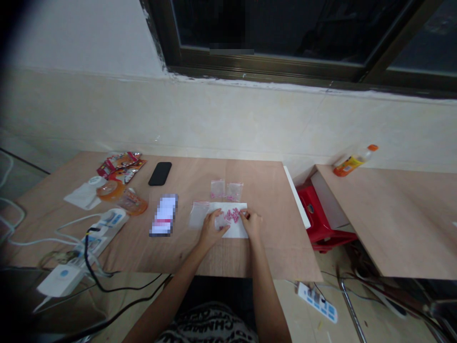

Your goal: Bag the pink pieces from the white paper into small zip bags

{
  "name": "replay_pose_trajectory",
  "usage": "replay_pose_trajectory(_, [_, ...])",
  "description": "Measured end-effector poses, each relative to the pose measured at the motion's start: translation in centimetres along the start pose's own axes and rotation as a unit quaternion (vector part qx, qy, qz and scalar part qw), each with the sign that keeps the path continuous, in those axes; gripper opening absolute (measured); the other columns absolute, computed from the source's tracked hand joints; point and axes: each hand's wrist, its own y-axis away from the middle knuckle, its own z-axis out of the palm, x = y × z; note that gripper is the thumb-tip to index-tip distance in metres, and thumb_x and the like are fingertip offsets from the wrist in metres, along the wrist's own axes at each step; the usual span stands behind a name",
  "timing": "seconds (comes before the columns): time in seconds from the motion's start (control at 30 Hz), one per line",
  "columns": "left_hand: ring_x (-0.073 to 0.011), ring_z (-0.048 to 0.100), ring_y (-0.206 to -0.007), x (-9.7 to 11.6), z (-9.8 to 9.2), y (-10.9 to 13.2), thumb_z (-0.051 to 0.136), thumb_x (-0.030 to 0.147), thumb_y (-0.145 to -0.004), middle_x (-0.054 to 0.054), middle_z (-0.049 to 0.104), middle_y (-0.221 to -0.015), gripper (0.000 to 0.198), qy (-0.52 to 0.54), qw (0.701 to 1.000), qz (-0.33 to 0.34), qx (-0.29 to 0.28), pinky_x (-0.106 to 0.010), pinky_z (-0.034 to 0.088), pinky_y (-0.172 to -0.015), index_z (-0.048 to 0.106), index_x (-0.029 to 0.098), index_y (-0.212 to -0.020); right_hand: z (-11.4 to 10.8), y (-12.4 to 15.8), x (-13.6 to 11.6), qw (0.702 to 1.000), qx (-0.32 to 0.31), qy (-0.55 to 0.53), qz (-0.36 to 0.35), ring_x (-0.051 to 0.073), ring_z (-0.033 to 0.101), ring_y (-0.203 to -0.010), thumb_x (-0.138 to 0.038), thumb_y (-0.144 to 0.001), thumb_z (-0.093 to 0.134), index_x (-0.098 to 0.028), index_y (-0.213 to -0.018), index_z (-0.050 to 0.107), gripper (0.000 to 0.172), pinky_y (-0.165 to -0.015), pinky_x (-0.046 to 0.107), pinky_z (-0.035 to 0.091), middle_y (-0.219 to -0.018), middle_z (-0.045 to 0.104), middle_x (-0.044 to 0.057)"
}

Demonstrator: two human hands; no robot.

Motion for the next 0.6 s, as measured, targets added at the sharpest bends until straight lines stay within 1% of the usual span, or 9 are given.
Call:
replay_pose_trajectory(0.17, [-0.0255,0.057,-0.112,-0.16,0.11,0.01,0.077,0.025,-0.071,-0.008,0.064,-0.117,0.064,0.003,1.0,0.007,0.008,-0.045,0.047,-0.098,0.048,0.022,-0.128,0.18,-0.06,0.06,1.0,-0.002,0.025,-0.001,0.014,0.058,-0.057,-0.044,-0.082,0.057,-0.02,-0.085,0.074,0.03,-0.058,0.024,0.035,-0.058,0.063,-0.001])
replay_pose_trajectory(0.27, [-0.0254,0.057,-0.112,-0.16,0.13,0.05,0.077,0.025,-0.071,-0.008,0.064,-0.117,0.064,0.006,1.0,0.011,0.012,-0.044,0.047,-0.098,0.048,0.022,-0.128,0.25,-0.13,0.13,1.0,0.0,0.026,0.002,0.015,0.059,-0.058,-0.045,-0.082,0.058,-0.02,-0.088,0.074,0.03,-0.058,0.024,0.035,-0.057,0.062,-0.002])
replay_pose_trajectory(0.37, [-0.0254,0.056,-0.112,-0.11,0.1,0.04,0.077,0.024,-0.071,-0.008,0.063,-0.118,0.065,0.01,1.0,0.009,0.011,-0.044,0.047,-0.098,0.047,0.021,-0.129,0.25,-0.17,0.16,1.0,0.001,0.023,0.005,0.015,0.06,-0.058,-0.045,-0.081,0.059,-0.019,-0.092,0.074,0.031,-0.058,0.024,0.036,-0.058,0.063,-0.002])
replay_pose_trajectory(0.6, [-0.0251,0.057,-0.111,-0.04,0.03,-0.04,0.077,0.025,-0.071,-0.007,0.064,-0.116,0.065,0.009,1.0,0.006,0.005,-0.044,0.047,-0.098,0.048,0.022,-0.129,0.18,-0.06,0.04,1.0,0.001,0.025,0.001,0.015,0.06,-0.058,-0.043,-0.082,0.058,-0.02,-0.089,0.075,0.029,-0.058,0.024,0.036,-0.059,0.064,-0.001])
